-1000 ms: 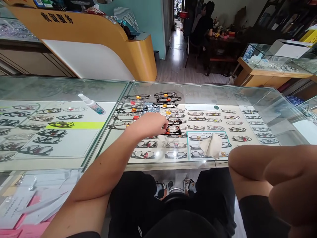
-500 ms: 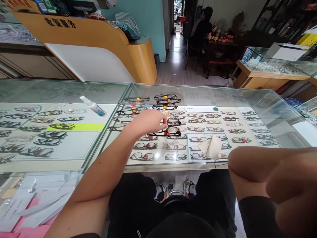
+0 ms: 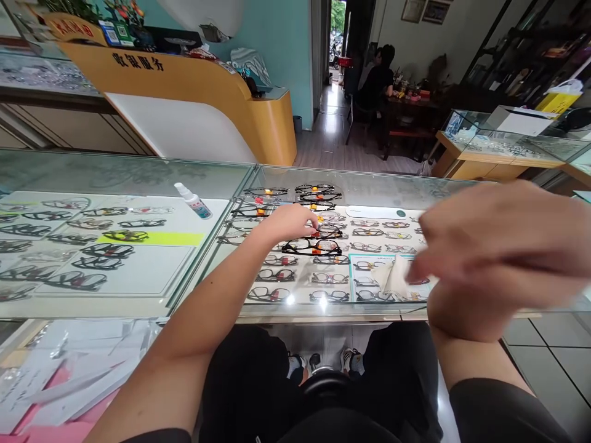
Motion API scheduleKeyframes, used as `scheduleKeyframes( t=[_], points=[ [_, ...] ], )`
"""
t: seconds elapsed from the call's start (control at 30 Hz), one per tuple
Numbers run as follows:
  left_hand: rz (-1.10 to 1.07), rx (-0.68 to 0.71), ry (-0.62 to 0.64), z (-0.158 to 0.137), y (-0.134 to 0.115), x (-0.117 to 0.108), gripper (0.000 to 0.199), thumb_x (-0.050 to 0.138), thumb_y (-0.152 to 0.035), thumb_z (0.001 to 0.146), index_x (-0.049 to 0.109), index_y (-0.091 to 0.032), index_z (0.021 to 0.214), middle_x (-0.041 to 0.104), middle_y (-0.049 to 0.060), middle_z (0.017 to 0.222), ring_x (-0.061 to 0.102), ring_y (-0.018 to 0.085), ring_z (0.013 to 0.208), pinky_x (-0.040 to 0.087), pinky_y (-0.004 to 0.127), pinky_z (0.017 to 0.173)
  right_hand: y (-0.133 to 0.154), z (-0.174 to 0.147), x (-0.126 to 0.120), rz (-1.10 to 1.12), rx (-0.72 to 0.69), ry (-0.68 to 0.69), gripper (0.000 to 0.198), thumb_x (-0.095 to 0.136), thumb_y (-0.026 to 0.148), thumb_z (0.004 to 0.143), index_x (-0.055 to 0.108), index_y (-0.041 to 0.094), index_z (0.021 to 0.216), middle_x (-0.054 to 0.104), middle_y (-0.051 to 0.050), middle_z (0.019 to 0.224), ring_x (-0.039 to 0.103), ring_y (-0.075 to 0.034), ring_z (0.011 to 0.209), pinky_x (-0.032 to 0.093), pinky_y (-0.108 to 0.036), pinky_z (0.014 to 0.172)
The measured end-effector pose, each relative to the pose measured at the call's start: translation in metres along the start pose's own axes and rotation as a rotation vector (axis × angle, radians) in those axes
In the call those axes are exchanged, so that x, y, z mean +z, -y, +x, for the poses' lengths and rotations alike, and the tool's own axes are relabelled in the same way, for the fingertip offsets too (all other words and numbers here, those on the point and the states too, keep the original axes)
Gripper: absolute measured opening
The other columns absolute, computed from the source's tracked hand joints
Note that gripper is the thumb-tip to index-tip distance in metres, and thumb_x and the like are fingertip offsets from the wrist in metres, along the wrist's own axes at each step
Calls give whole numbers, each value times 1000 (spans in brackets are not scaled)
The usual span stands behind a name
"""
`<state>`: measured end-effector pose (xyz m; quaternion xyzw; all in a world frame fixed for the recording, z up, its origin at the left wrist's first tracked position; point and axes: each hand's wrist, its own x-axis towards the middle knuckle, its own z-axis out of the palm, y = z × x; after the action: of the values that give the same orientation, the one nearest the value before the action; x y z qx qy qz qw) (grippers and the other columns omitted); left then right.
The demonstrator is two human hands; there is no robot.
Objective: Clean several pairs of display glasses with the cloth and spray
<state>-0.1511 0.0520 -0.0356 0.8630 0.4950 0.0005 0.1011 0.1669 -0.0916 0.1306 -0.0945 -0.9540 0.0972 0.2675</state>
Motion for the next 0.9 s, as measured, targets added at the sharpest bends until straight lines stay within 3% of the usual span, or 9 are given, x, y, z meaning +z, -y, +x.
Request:
scheduleKeyframes(
  t=[0.1, 0.23, 0.3, 0.37, 0.47, 0.57, 0.67, 0.8, 0.9],
  points=[
    [-132, 69, -27, 7, 10, 4, 29, 67, -40, 87, 89, -28, 102, 84, 6, 101, 73, 25, 90, 43, 32, 73, -45, 29, 20, 73, 211, -5, 25, 47, 23, 114, 61, 22, 94, 58, 5, 73, 48, -9, 61, 42, -25, 63],
    [-406, 65, -78, 7, 16, -1, 26, 75, -46, 81, 89, -27, 91, 65, 1, 66, 53, 18, 61, 30, 33, 62, -91, 2, 65, 211, 482, -41, 51, 43, 54, 116, 46, 23, 75, 44, 5, 64, 37, -11, 59, 30, -28, 56],
    [-610, 56, -116, 6, 14, -5, 28, 82, -50, 78, 89, -25, 88, 56, -1, 60, 43, 15, 56, 26, 33, 62, -111, -12, 85, 343, 596, -191, 61, 47, 68, 111, 39, 24, 69, 36, 5, 61, 29, -10, 57, 25, -29, 54],
    [-850, 41, -206, 7, 9, -6, 33, 88, -53, 74, 88, -24, 87, 60, -1, 65, 43, 14, 59, 27, 33, 64, -130, -20, 101, 473, 632, -431, 65, 56, 73, 105, 39, 25, 65, 31, 7, 58, 24, -10, 55, 21, -30, 54],
    [-1281, -24, -373, 11, -4, -1, 38, 96, -54, 68, 85, -22, 86, 74, 3, 86, 49, 13, 67, 35, 31, 66, -153, -21, 121, 698, 673, -639, 40, 76, 57, 93, 63, 23, 75, 33, 9, 54, 24, -10, 52, 19, -29, 53],
    [-1649, -110, -412, 16, -20, 8, 44, 103, -49, 60, 83, -21, 88, 78, 5, 101, 58, 13, 77, 44, 27, 70, -163, -17, 138, 871, 737, -616, 19, 78, 40, 81, 72, 23, 87, 35, 11, 53, 26, -10, 51, 19, -27, 53],
    [-1803, -138, -407, 16, -32, 13, 47, 106, -44, 57, 81, -20, 90, 78, 5, 106, 66, 15, 89, 51, 27, 76, -159, -14, 153, 908, 792, -567, 17, 74, 38, 81, 72, 22, 88, 37, 10, 55, 29, -10, 53, 20, -27, 55],
    [-1841, -105, -387, 12, -40, 15, 47, 106, -42, 60, 80, -20, 92, 79, 5, 111, 70, 16, 94, 56, 29, 83, -152, -12, 164, 901, 798, -521, 27, 73, 48, 88, 70, 21, 94, 38, 10, 57, 30, -11, 55, 20, -28, 55],
    [-1837, -88, -374, 9, -43, 16, 47, 106, -43, 62, 79, -21, 93, 79, 6, 114, 72, 20, 102, 59, 34, 89, -153, -12, 167, 937, 768, -505, 43, 73, 65, 91, 60, 24, 90, 38, 10, 60, 30, -11, 55, 21, -28, 55]
  ],
)
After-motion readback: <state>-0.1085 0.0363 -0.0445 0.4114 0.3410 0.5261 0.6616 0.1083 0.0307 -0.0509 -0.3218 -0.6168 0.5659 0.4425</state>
